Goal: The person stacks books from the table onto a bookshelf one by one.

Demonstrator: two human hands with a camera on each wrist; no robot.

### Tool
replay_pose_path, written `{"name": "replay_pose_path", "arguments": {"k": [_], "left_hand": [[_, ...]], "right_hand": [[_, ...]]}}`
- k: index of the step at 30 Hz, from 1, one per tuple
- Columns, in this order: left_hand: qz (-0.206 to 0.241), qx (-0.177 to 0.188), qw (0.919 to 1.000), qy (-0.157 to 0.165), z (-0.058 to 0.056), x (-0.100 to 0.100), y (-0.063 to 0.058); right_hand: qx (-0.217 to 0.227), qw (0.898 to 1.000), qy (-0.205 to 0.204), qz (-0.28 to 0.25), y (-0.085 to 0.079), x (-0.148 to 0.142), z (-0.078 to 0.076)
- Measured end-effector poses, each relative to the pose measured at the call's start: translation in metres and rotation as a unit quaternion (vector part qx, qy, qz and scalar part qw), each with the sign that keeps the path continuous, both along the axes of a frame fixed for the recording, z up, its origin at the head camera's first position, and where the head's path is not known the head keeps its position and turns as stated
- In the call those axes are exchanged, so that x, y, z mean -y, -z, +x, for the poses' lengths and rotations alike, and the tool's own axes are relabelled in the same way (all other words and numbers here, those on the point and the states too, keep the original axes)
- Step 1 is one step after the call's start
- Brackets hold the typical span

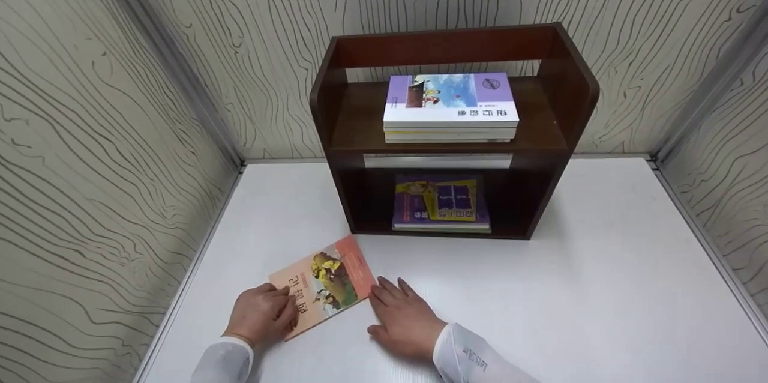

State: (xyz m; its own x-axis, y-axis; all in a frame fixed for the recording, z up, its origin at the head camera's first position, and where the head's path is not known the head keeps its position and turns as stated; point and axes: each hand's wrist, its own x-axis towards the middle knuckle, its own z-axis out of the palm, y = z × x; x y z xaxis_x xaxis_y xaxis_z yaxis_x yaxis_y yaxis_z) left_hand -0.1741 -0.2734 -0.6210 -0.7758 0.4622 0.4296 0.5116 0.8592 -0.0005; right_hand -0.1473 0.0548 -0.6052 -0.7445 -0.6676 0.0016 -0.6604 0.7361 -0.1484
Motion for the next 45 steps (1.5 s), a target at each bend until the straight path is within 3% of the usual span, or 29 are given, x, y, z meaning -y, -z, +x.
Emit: {"name": "replay_pose_path", "arguments": {"k": [7,17,25,31,39,45], "left_hand": [[-0.001,0.022,0.9997,-0.004,0.002,-0.014,0.001],[0.023,0.046,0.9979,0.039,0.0,-0.055,0.003],[0.012,0.061,0.9961,0.062,-0.005,-0.101,0.001],[0.002,0.06,0.9956,0.073,-0.01,-0.138,0.0],[-0.01,0.046,0.9912,0.124,-0.012,-0.177,0.001],[-0.015,0.07,0.9903,0.119,-0.009,-0.201,0.002]], "right_hand": [[-0.005,1.0,-0.018,-0.014,0.001,-0.013,0.01],[-0.016,1.0,-0.022,-0.005,-0.008,-0.058,0.008],[-0.007,1.0,0.014,-0.014,-0.011,-0.092,0.006],[0.023,0.999,0.04,0.0,-0.014,-0.123,0.008],[0.02,0.998,0.065,-0.002,-0.028,-0.151,0.008],[0.024,0.994,0.105,0.0,-0.038,-0.159,0.001]]}}
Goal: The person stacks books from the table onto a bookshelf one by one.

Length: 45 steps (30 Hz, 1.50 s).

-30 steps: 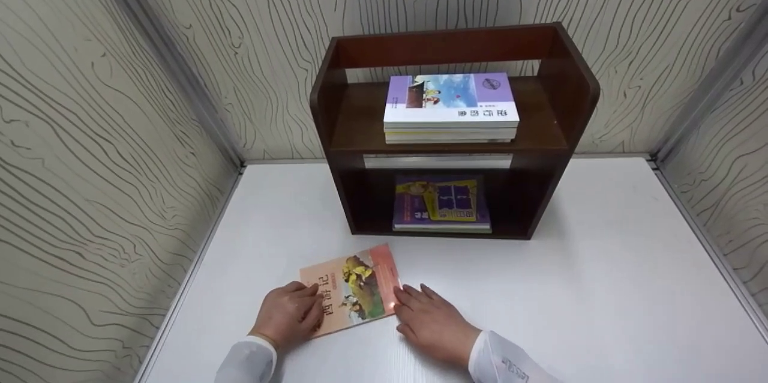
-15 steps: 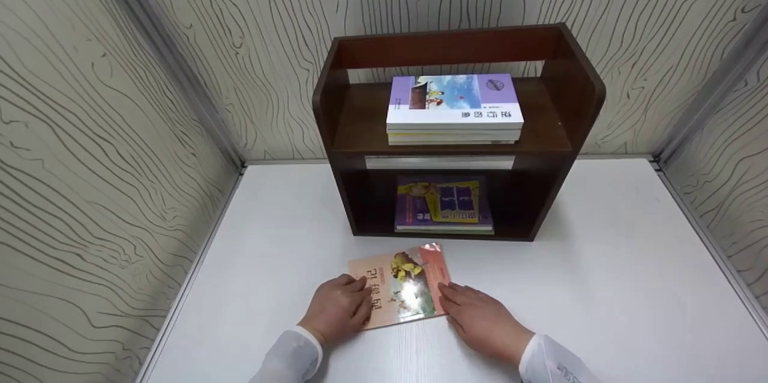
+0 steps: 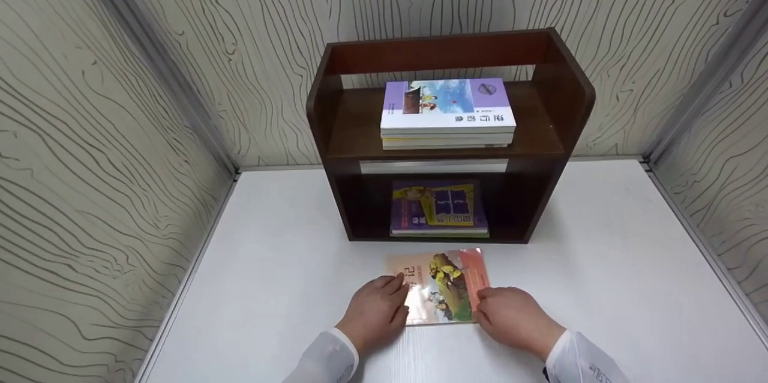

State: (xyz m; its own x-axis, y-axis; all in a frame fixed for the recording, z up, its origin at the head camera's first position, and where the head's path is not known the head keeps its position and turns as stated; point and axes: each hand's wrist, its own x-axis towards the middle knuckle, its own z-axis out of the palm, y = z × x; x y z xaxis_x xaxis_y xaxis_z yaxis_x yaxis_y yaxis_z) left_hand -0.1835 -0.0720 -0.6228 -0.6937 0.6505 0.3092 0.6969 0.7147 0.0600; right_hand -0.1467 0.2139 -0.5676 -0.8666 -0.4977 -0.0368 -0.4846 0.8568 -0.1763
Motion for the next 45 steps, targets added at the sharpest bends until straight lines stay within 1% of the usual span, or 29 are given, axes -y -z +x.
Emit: {"name": "replay_pose_path", "arguments": {"k": [3,5,7,9,11,13,15,17,20,23,26,30,34,37,41,45], "left_hand": [[-0.015,0.033,0.9992,-0.015,0.005,-0.007,-0.001],[-0.033,0.053,0.9977,-0.024,0.01,-0.008,-0.004],[-0.051,0.066,0.9963,-0.024,0.017,-0.008,-0.008],[-0.068,0.071,0.9951,-0.016,0.026,-0.007,-0.011],[-0.078,0.076,0.994,-0.002,0.036,-0.006,-0.013],[-0.089,0.081,0.9927,0.011,0.047,-0.007,-0.014],[-0.096,0.094,0.9906,0.025,0.055,-0.008,-0.013],[-0.1,0.103,0.989,0.036,0.06,-0.009,-0.011],[-0.102,0.11,0.9877,0.045,0.063,-0.01,-0.008],[-0.104,0.1,0.9884,0.045,0.063,-0.009,-0.006],[-0.101,0.085,0.9903,0.043,0.061,-0.005,-0.006],[-0.081,0.082,0.9928,0.033,0.056,0.001,-0.006],[-0.069,0.083,0.9941,0.011,0.049,0.004,-0.008],[-0.07,0.073,0.9948,-0.005,0.044,0.003,-0.011],[-0.083,0.056,0.9948,-0.02,0.034,0.0,-0.013],[-0.105,0.03,0.9935,-0.032,0.023,-0.004,-0.013]], "right_hand": [[0.005,1.0,0.012,-0.002,-0.002,-0.002,-0.001],[-0.002,1.0,0.012,-0.009,-0.002,-0.004,-0.001],[-0.002,1.0,0.011,-0.019,-0.003,-0.004,-0.001],[-0.005,1.0,0.013,-0.028,-0.003,-0.005,-0.002],[-0.01,0.999,0.023,-0.036,0.0,-0.006,-0.006],[-0.029,0.998,0.037,-0.04,0.005,-0.007,-0.014],[-0.053,0.996,0.05,-0.042,0.011,-0.008,-0.022],[-0.072,0.995,0.056,-0.041,0.018,-0.009,-0.031],[-0.068,0.996,0.061,-0.021,0.025,-0.01,-0.036],[-0.056,0.997,0.061,0.001,0.029,-0.012,-0.035],[-0.054,0.997,0.062,0.01,0.032,-0.016,-0.028],[-0.061,0.997,0.052,0.003,0.033,-0.021,-0.015],[-0.061,0.997,0.038,0.0,0.032,-0.026,0.001],[-0.039,0.999,0.035,0.009,0.031,-0.028,0.012],[0.003,0.999,0.035,0.026,0.027,-0.026,0.025],[0.024,0.999,0.026,0.028,0.023,-0.022,0.035]]}}
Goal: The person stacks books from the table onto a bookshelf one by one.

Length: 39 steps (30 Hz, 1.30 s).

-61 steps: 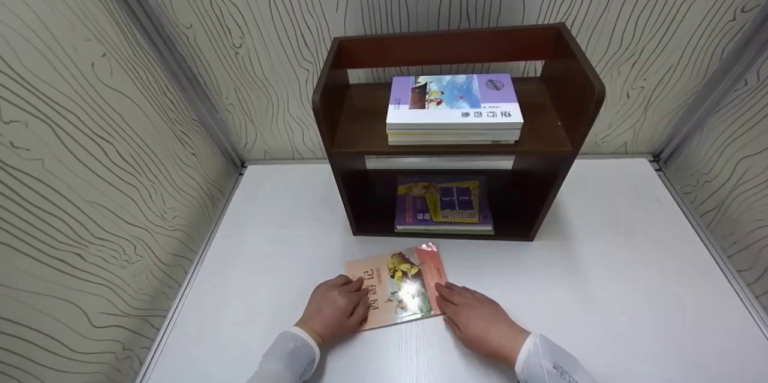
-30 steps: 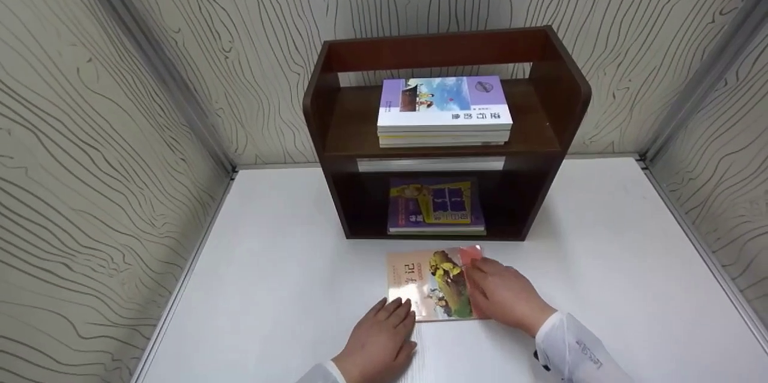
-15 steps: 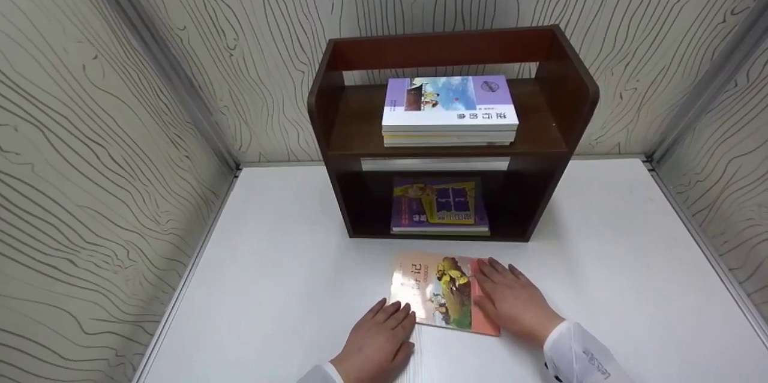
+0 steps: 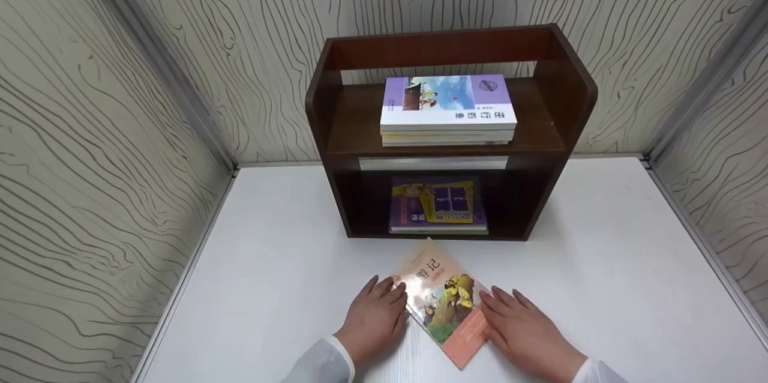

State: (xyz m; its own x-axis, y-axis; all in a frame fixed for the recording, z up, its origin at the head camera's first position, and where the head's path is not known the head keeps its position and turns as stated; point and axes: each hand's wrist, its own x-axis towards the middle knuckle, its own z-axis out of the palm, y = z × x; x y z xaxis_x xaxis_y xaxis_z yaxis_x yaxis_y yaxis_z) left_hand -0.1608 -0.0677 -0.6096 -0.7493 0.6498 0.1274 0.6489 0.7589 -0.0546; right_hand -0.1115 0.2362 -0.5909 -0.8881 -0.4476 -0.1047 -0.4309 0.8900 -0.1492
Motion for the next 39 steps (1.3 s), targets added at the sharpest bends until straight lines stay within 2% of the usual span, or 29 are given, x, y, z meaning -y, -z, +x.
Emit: {"name": "replay_pose_path", "arguments": {"k": [3,7,13,16,18,21,26,29,31,34,37,39], "left_hand": [[-0.008,-0.009,0.9999,-0.006,-0.008,-0.004,-0.001],[-0.008,0.007,0.9997,-0.024,-0.018,-0.013,-0.005],[-0.014,0.013,0.9992,-0.035,-0.029,-0.03,-0.006],[-0.021,0.019,0.999,-0.036,-0.029,-0.033,-0.005],[-0.025,0.032,0.9986,-0.033,-0.023,-0.033,-0.006],[-0.033,0.057,0.9978,-0.008,-0.007,-0.032,-0.011],[-0.022,0.09,0.9927,0.077,0.03,-0.025,-0.018],[-0.011,0.083,0.9885,0.126,0.046,-0.017,-0.015],[-0.006,0.074,0.9865,0.146,0.052,-0.012,-0.01],[-0.002,0.07,0.9856,0.154,0.055,-0.008,-0.004],[-0.001,0.07,0.9855,0.154,0.055,-0.009,-0.003],[-0.002,0.07,0.9856,0.154,0.056,-0.01,-0.003]], "right_hand": [[0.016,1.0,-0.018,-0.008,-0.003,0.003,0.005],[0.042,0.998,-0.045,-0.015,-0.006,0.006,0.011],[0.012,0.991,-0.126,-0.034,-0.006,0.013,0.018],[0.007,0.989,-0.14,-0.045,-0.006,0.016,0.02],[0.003,0.989,-0.14,-0.05,-0.006,0.017,0.02],[0.003,0.989,-0.139,-0.058,-0.006,0.017,0.02],[-0.006,0.987,-0.144,-0.068,-0.006,0.016,0.018],[0.006,0.989,-0.139,-0.058,-0.009,0.018,0.015],[0.02,0.99,-0.128,-0.061,-0.012,0.018,0.012],[0.024,0.992,-0.096,-0.076,-0.013,0.018,0.0],[-0.009,0.995,-0.053,-0.089,-0.008,0.015,-0.02],[-0.048,0.995,-0.029,-0.082,-0.002,0.012,-0.035]]}}
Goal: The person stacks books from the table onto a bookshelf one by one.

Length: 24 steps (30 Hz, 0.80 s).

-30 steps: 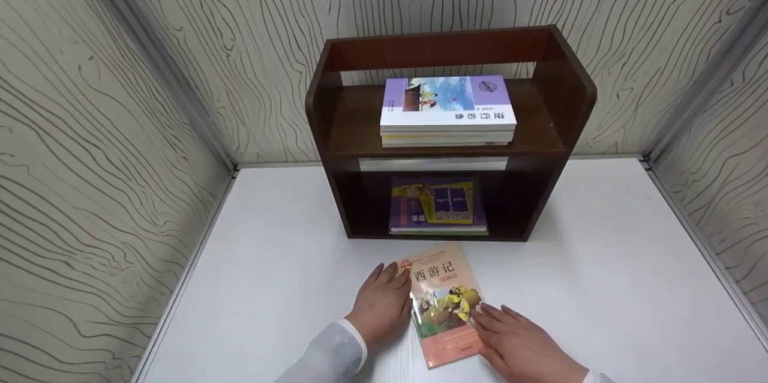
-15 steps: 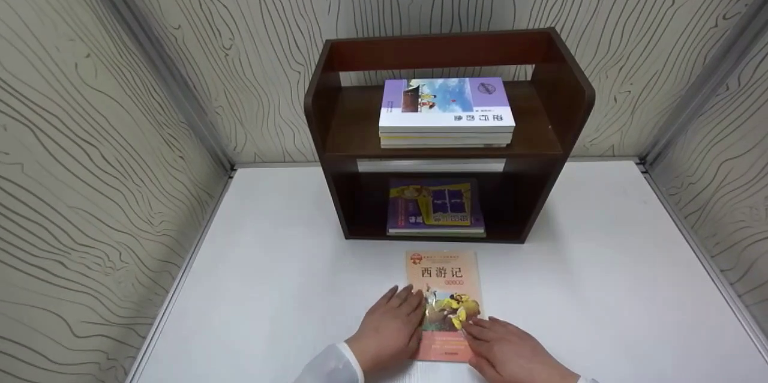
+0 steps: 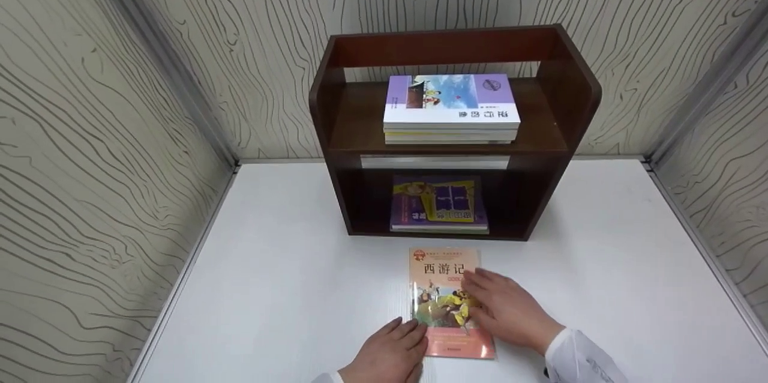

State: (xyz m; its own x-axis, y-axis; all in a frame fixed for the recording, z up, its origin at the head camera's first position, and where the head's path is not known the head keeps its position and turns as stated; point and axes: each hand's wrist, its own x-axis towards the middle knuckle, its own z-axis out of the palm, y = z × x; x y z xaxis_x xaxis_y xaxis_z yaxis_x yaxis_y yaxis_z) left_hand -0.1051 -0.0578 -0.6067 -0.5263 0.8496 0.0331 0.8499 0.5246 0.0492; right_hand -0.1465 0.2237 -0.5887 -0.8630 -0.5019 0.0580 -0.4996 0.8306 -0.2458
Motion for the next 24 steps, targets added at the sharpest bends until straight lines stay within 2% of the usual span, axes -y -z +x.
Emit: {"name": "replay_pose_path", "arguments": {"k": [3,5,9,13,16,20,24], "left_hand": [[-0.001,-0.002,1.0,0.001,-0.001,0.001,0.0],[-0.003,-0.004,1.0,0.001,-0.001,0.001,0.0],[-0.006,-0.013,0.9999,0.002,-0.001,0.002,-0.001],[0.001,-0.034,0.9994,0.011,-0.005,0.006,-0.005],[-0.004,-0.049,0.9988,0.001,-0.012,0.016,-0.007],[-0.027,-0.071,0.9961,-0.045,-0.026,0.029,-0.007],[-0.045,-0.088,0.99,-0.101,-0.047,0.036,-0.005]], "right_hand": [[-0.034,0.999,0.022,0.013,0.007,-0.001,-0.023],[-0.048,0.998,0.02,0.025,0.009,-0.002,-0.033],[-0.046,0.998,0.014,0.047,0.013,-0.004,-0.041],[-0.047,0.997,0.019,0.054,0.016,-0.013,-0.037],[-0.058,0.997,0.017,0.051,0.016,-0.022,-0.028],[-0.058,0.997,0.019,0.052,0.014,-0.032,-0.011],[-0.049,0.997,0.023,0.053,0.014,-0.034,0.007]]}}
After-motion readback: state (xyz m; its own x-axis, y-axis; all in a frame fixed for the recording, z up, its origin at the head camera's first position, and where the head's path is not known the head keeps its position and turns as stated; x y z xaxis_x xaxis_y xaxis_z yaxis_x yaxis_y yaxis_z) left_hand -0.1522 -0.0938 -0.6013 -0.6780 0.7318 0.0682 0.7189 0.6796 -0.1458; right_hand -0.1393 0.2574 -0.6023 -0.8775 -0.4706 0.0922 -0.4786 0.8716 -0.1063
